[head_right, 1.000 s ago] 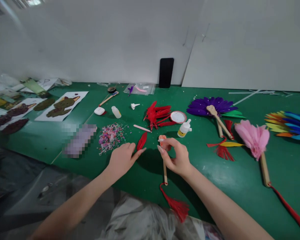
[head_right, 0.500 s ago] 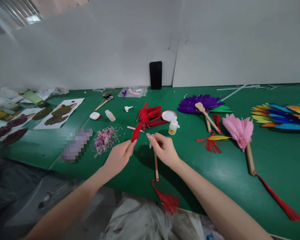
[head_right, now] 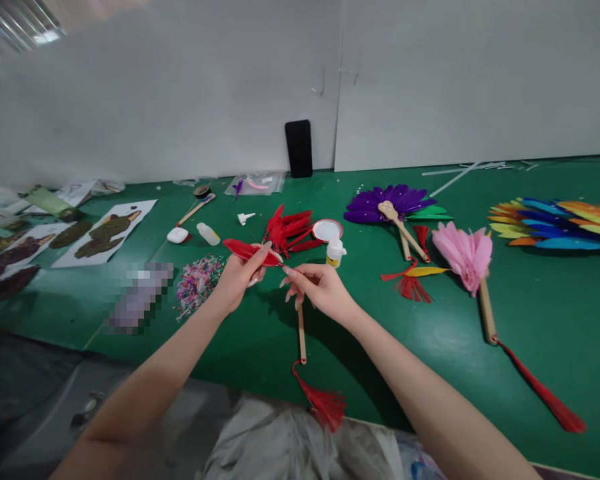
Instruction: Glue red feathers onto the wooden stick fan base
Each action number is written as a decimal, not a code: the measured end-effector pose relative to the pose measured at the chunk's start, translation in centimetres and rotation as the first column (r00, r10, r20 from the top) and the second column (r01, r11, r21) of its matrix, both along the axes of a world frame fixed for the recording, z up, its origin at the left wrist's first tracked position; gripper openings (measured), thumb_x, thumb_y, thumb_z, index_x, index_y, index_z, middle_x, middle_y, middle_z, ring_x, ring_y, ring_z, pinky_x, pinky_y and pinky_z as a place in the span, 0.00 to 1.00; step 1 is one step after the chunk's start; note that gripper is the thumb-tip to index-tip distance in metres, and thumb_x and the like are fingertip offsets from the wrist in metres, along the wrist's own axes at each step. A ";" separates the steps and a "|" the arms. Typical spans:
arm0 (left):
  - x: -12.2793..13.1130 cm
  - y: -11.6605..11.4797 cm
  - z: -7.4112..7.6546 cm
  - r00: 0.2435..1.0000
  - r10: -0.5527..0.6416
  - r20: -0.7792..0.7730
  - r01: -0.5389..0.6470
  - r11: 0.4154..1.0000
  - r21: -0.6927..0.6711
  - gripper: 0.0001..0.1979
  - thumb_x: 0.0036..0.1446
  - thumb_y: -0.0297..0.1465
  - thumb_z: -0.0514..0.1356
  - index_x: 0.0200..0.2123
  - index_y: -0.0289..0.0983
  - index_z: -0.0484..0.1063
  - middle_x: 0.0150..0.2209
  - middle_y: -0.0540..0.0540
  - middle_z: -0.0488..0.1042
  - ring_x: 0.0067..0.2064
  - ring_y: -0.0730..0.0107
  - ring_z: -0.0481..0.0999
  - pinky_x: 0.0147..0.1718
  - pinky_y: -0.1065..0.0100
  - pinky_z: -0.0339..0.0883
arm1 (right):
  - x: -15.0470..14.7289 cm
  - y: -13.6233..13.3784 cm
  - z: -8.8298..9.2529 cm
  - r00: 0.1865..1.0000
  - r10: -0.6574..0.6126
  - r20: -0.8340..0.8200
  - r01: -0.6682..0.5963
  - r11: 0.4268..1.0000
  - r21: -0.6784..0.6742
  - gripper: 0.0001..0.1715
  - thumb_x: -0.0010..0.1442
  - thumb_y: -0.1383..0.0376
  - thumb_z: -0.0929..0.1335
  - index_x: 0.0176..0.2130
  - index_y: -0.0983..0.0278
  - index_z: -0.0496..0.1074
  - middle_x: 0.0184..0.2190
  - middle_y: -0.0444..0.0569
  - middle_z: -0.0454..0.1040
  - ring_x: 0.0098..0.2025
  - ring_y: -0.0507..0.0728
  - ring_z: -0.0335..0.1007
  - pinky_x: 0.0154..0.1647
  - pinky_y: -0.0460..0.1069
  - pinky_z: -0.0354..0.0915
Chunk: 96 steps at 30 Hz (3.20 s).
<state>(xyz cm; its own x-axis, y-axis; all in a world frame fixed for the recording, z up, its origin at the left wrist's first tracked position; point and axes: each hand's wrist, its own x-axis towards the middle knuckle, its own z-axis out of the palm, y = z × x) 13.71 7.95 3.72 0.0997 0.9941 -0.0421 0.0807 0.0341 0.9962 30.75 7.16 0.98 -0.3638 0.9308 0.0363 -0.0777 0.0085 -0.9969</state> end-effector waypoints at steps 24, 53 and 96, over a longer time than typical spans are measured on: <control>-2.5 -1.3 -0.3 0.974 -0.219 -0.064 0.217 0.975 -0.039 0.17 0.48 0.36 0.67 0.18 0.34 0.65 0.15 0.57 0.58 0.19 0.82 0.55 0.19 0.74 0.49 | -0.2 -1.4 0.8 0.898 0.364 -0.248 -0.440 0.753 -0.489 0.11 0.47 0.65 0.76 0.32 0.69 0.78 0.25 0.48 0.79 0.20 0.47 0.73 0.14 0.37 0.61; -2.1 -1.1 -1.5 0.915 -0.388 0.112 0.399 0.911 -0.108 0.20 0.45 0.38 0.68 0.18 0.34 0.62 0.15 0.58 0.56 0.15 0.85 0.55 0.14 0.76 0.47 | -0.7 -2.2 0.2 0.843 0.414 -0.343 -0.537 0.635 -0.555 0.10 0.44 0.68 0.77 0.28 0.70 0.76 0.30 0.52 0.81 0.26 0.54 0.79 0.12 0.37 0.65; -1.1 -1.1 -2.2 0.996 -0.086 0.025 0.088 0.992 -0.086 0.21 0.49 0.44 0.64 0.18 0.35 0.66 0.14 0.57 0.54 0.18 0.82 0.51 0.18 0.72 0.44 | -1.0 -2.7 0.4 0.785 -0.054 0.617 -0.303 0.836 0.458 0.18 0.68 0.62 0.55 0.28 0.61 0.60 0.20 0.43 0.66 0.20 0.51 0.62 0.23 0.44 0.55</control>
